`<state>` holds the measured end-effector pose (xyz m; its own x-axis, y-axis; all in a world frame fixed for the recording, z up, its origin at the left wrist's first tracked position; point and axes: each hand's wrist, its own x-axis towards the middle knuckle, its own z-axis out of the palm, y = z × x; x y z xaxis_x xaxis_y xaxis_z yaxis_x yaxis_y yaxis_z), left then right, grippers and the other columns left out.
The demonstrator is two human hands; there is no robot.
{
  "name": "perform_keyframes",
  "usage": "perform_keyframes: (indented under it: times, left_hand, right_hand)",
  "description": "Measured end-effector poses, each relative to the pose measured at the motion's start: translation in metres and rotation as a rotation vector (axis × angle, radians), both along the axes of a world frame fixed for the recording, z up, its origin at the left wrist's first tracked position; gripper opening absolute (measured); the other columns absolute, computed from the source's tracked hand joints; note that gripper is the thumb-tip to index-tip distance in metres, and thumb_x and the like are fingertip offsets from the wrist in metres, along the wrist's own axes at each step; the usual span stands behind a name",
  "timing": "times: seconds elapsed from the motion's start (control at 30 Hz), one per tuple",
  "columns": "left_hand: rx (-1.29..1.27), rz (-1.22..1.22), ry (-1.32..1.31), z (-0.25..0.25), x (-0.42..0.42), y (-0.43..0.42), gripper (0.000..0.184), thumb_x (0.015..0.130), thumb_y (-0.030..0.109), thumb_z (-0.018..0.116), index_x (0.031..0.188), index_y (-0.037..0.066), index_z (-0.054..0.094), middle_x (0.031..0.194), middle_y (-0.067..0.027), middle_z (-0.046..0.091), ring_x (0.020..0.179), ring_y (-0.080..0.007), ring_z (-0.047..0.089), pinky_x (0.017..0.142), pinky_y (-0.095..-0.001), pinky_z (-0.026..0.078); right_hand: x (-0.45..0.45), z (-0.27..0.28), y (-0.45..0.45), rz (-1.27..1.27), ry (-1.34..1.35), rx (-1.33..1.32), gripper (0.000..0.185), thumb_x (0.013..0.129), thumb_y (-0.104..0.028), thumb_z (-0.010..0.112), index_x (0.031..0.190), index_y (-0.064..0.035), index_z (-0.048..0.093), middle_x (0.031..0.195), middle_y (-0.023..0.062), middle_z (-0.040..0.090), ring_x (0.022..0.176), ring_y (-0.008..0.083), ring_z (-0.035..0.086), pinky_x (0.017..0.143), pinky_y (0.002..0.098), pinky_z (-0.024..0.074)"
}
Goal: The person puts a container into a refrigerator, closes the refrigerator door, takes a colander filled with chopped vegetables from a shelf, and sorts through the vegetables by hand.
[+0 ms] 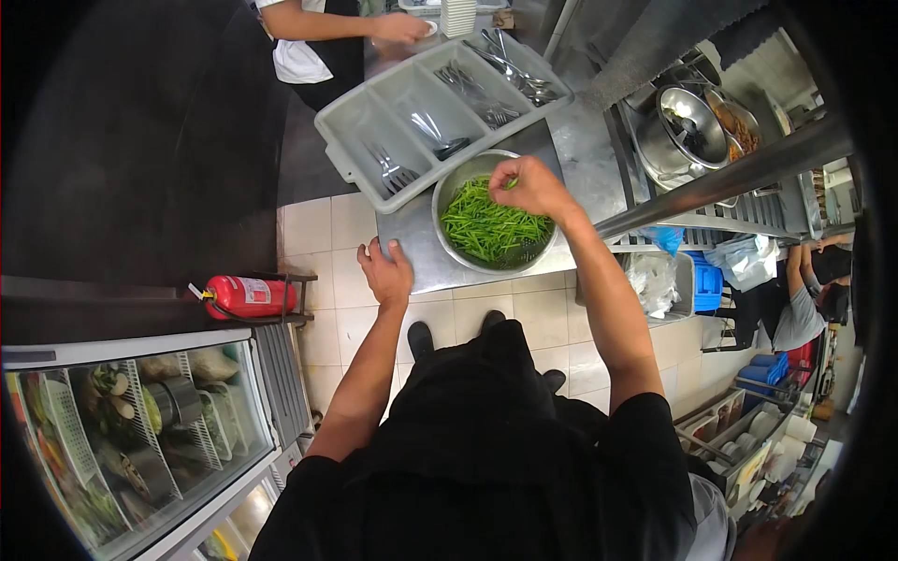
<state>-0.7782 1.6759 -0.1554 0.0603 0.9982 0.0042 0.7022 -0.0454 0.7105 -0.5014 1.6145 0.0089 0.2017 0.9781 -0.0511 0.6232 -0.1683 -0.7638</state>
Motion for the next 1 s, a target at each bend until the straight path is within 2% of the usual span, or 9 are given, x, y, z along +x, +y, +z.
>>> perform_keyframes:
  times: [0.07, 0.13, 0.17, 0.23, 0.33, 0.47, 0.63, 0.87, 1.0]
  left_hand:
    - [0.012, -0.005, -0.001, 0.003, 0.0, 0.0, 0.052, 0.094, 0.039, 0.048, 0.13, 0.001, 0.047, 0.141, -0.029, 0.034, 0.123, -0.0458, 0.043, 0.103, -0.0485, 0.038]
    - [-0.012, 0.003, 0.025, 0.008, 0.001, 0.0, 0.053, 0.094, 0.039, 0.048, 0.131, 0.001, 0.047, 0.141, -0.0286, 0.034, 0.123, -0.0453, 0.044, 0.103, -0.0482, 0.038]
    - [-0.009, -0.001, 0.023, 0.007, 0.002, 0.0, 0.053, 0.094, 0.039, 0.048, 0.131, 0.001, 0.047, 0.141, -0.0286, 0.034, 0.123, -0.0453, 0.044, 0.103, -0.0482, 0.038]
    - [-0.006, 0.008, 0.022, 0.003, 0.001, 0.0, 0.052, 0.094, 0.039, 0.048, 0.13, 0.001, 0.048, 0.141, -0.0281, 0.034, 0.123, -0.0451, 0.044, 0.103, -0.0482, 0.038]
    - [-0.004, -0.004, 0.02, -0.001, 0.0, 0.002, 0.051, 0.094, 0.038, 0.048, 0.131, 0.002, 0.047, 0.142, -0.0299, 0.03, 0.123, -0.0468, 0.043, 0.102, -0.05, 0.039]
    - [0.002, -0.019, 0.011, 0.002, -0.002, -0.001, 0.052, 0.094, 0.038, 0.048, 0.131, 0.002, 0.046, 0.142, -0.0299, 0.031, 0.123, -0.0469, 0.043, 0.102, -0.0501, 0.038]
    - [0.009, -0.022, 0.017, -0.001, -0.001, 0.001, 0.052, 0.094, 0.038, 0.048, 0.132, 0.002, 0.045, 0.142, -0.03, 0.03, 0.124, -0.0468, 0.042, 0.103, -0.05, 0.038]
    - [0.003, -0.02, 0.015, 0.002, 0.0, 0.0, 0.053, 0.094, 0.039, 0.048, 0.132, 0.002, 0.045, 0.143, -0.0298, 0.03, 0.124, -0.047, 0.042, 0.103, -0.0502, 0.037]
    - [0.014, -0.008, 0.008, 0.0, 0.0, -0.001, 0.052, 0.094, 0.039, 0.048, 0.13, 0.002, 0.047, 0.14, -0.0296, 0.033, 0.123, -0.0469, 0.043, 0.102, -0.0497, 0.038]
  right_hand:
    - [0.004, 0.001, -0.004, 0.027, 0.061, -0.051, 0.024, 0.065, -0.014, 0.078, 0.085, -0.0036, 0.07, 0.084, 0.0112, 0.071, 0.085, 0.0256, 0.067, 0.079, 0.035, 0.0513]
    - [0.003, 0.001, -0.011, 0.088, -0.236, -0.157, 0.053, 0.062, -0.017, 0.083, 0.111, -0.0079, 0.064, 0.114, 0.0158, 0.065, 0.1, 0.0292, 0.063, 0.087, 0.0368, 0.0499]
    - [0.0, -0.007, -0.015, 0.084, -0.237, -0.155, 0.053, 0.062, -0.017, 0.083, 0.111, -0.0079, 0.064, 0.114, 0.0158, 0.065, 0.1, 0.0292, 0.063, 0.087, 0.0368, 0.0499]
    - [-0.013, -0.04, -0.021, -0.013, -0.51, -0.108, 0.086, 0.054, -0.023, 0.088, 0.131, -0.0137, 0.05, 0.14, 0.0204, 0.044, 0.115, 0.0373, 0.055, 0.094, 0.0427, 0.0482]
    - [-0.033, -0.066, -0.025, -0.007, -0.645, -0.193, 0.096, 0.051, -0.024, 0.089, 0.136, -0.0167, 0.043, 0.143, 0.0216, 0.036, 0.118, 0.0422, 0.051, 0.096, 0.0464, 0.0481]
    - [-0.029, -0.056, -0.017, -0.018, -0.493, -0.316, 0.086, 0.055, -0.018, 0.086, 0.132, -0.0171, 0.047, 0.131, 0.0201, 0.047, 0.116, 0.0402, 0.052, 0.094, 0.046, 0.0487]
    - [-0.005, -0.037, -0.014, 0.167, -0.302, -0.138, 0.074, 0.057, -0.007, 0.08, 0.125, -0.0164, 0.053, 0.118, 0.017, 0.055, 0.114, 0.0342, 0.054, 0.095, 0.0411, 0.0473]
    - [0.008, -0.02, -0.008, 0.299, -0.234, 0.105, 0.071, 0.057, -0.007, 0.081, 0.122, -0.0091, 0.054, 0.121, 0.0166, 0.056, 0.114, 0.0334, 0.055, 0.1, 0.0381, 0.0436]
    - [0.013, -0.015, -0.012, 0.071, -0.145, 0.075, 0.069, 0.06, -0.011, 0.083, 0.123, -0.0061, 0.054, 0.124, 0.0169, 0.056, 0.115, 0.0323, 0.055, 0.099, 0.0388, 0.0447]
